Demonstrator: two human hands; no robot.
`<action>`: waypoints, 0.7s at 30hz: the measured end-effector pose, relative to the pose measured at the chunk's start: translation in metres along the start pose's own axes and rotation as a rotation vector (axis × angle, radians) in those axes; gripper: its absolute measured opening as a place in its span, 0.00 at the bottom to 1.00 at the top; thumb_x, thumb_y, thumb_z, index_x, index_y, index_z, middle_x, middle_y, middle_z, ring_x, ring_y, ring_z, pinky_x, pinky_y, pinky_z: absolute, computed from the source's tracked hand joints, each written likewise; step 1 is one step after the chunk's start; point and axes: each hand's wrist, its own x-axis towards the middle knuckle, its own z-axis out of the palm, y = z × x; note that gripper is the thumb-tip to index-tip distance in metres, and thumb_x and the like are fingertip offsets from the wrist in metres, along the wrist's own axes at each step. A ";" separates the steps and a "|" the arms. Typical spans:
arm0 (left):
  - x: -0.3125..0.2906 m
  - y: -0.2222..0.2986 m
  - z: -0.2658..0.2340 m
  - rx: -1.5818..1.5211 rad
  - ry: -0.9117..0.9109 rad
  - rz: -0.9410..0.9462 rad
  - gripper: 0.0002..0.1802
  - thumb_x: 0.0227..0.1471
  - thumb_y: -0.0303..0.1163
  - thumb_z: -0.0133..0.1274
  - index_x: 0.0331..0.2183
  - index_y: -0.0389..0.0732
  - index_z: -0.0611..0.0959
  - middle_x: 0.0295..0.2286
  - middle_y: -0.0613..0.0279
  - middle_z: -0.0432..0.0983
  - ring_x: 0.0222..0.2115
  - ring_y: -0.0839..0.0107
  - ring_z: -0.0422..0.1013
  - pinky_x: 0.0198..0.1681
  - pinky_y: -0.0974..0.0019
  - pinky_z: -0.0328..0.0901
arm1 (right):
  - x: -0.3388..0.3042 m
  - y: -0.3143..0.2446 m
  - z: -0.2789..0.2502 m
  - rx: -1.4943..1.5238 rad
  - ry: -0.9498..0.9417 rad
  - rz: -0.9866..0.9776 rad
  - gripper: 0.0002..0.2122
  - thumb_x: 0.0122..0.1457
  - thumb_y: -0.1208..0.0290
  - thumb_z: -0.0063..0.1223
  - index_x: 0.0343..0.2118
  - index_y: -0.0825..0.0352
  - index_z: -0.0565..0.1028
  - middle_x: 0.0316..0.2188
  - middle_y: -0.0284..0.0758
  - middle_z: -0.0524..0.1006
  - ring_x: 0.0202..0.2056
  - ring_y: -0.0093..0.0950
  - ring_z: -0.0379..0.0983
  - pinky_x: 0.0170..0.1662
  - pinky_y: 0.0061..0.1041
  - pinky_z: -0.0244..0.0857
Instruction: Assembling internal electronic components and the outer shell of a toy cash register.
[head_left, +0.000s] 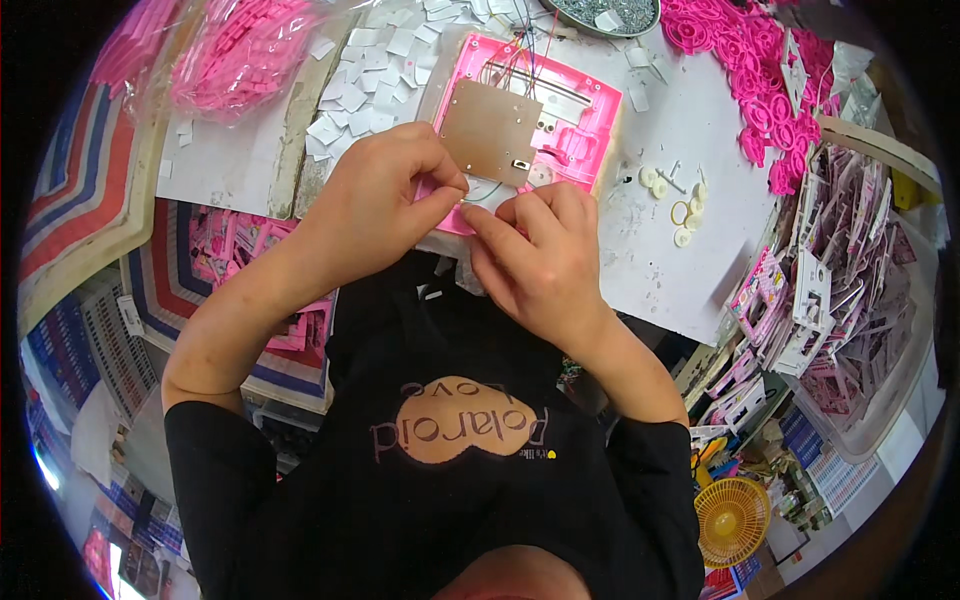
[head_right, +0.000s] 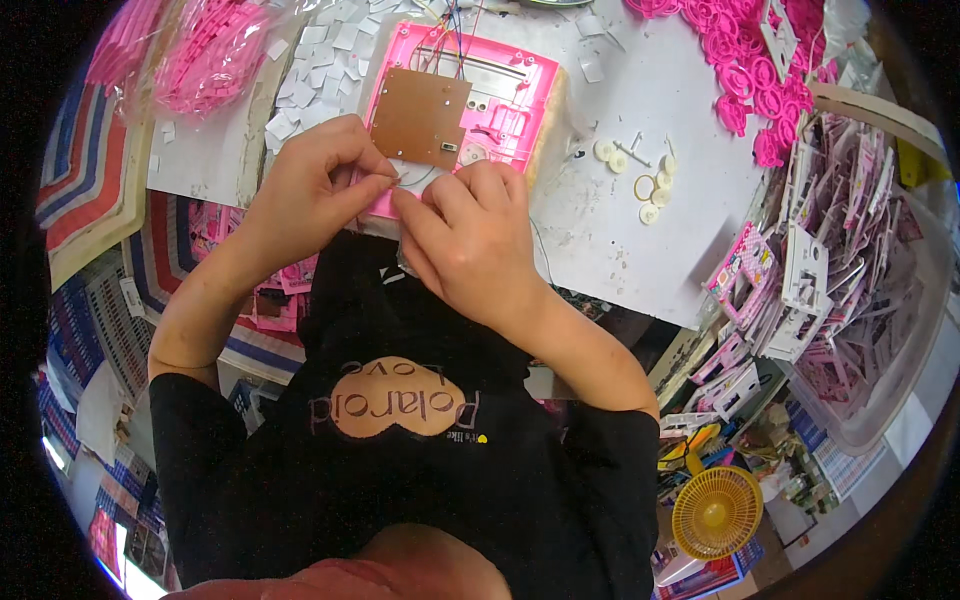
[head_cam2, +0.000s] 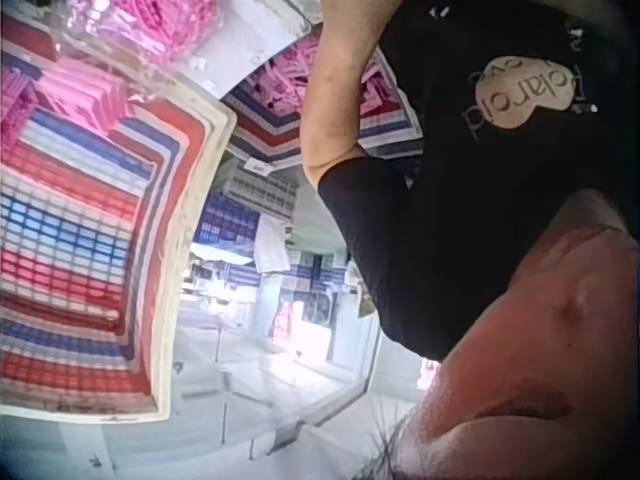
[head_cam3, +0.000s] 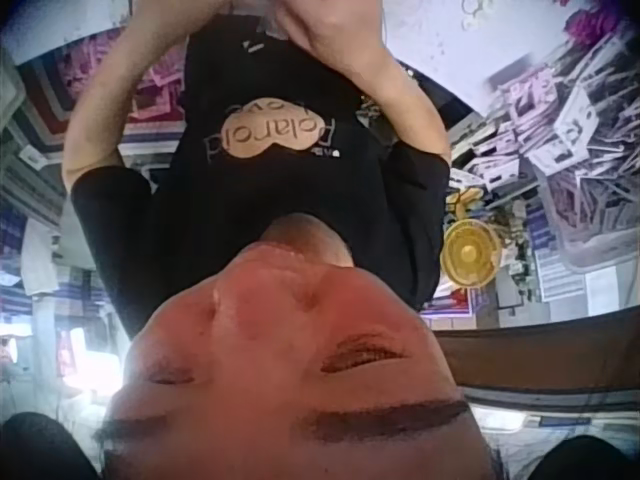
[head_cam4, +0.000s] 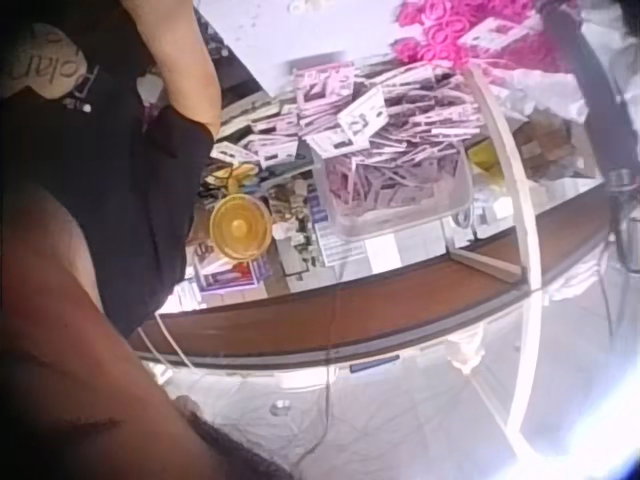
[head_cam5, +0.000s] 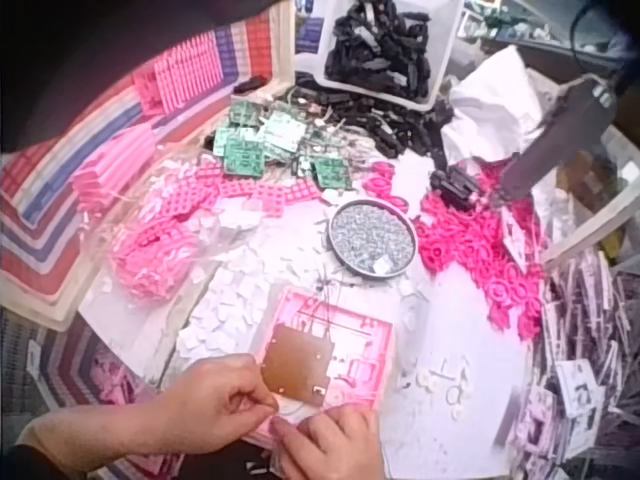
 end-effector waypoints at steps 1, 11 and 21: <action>0.000 0.000 0.000 0.013 0.003 0.006 0.01 0.52 0.21 0.57 0.29 0.33 0.81 0.27 0.62 0.70 0.21 0.77 0.67 0.24 0.72 0.60 | 0.000 0.000 0.000 -0.006 -0.006 -0.005 0.14 0.45 0.71 0.65 0.38 0.62 0.80 0.29 0.30 0.69 0.35 0.32 0.66 0.42 0.36 0.58; 0.000 -0.001 -0.013 0.000 0.305 0.002 0.06 0.50 0.21 0.60 0.34 0.36 0.82 0.31 0.66 0.73 0.27 0.78 0.68 0.27 0.73 0.60 | 0.007 -0.006 0.000 -0.080 -0.087 0.007 0.15 0.48 0.68 0.65 0.41 0.63 0.80 0.30 0.31 0.70 0.37 0.33 0.67 0.44 0.37 0.59; -0.063 -0.019 0.031 0.306 0.276 0.019 0.07 0.50 0.22 0.62 0.33 0.38 0.80 0.35 0.60 0.73 0.28 0.75 0.66 0.29 0.72 0.61 | 0.010 0.004 -0.001 -0.020 -0.074 0.001 0.15 0.52 0.68 0.63 0.43 0.64 0.80 0.30 0.31 0.71 0.36 0.32 0.67 0.40 0.34 0.59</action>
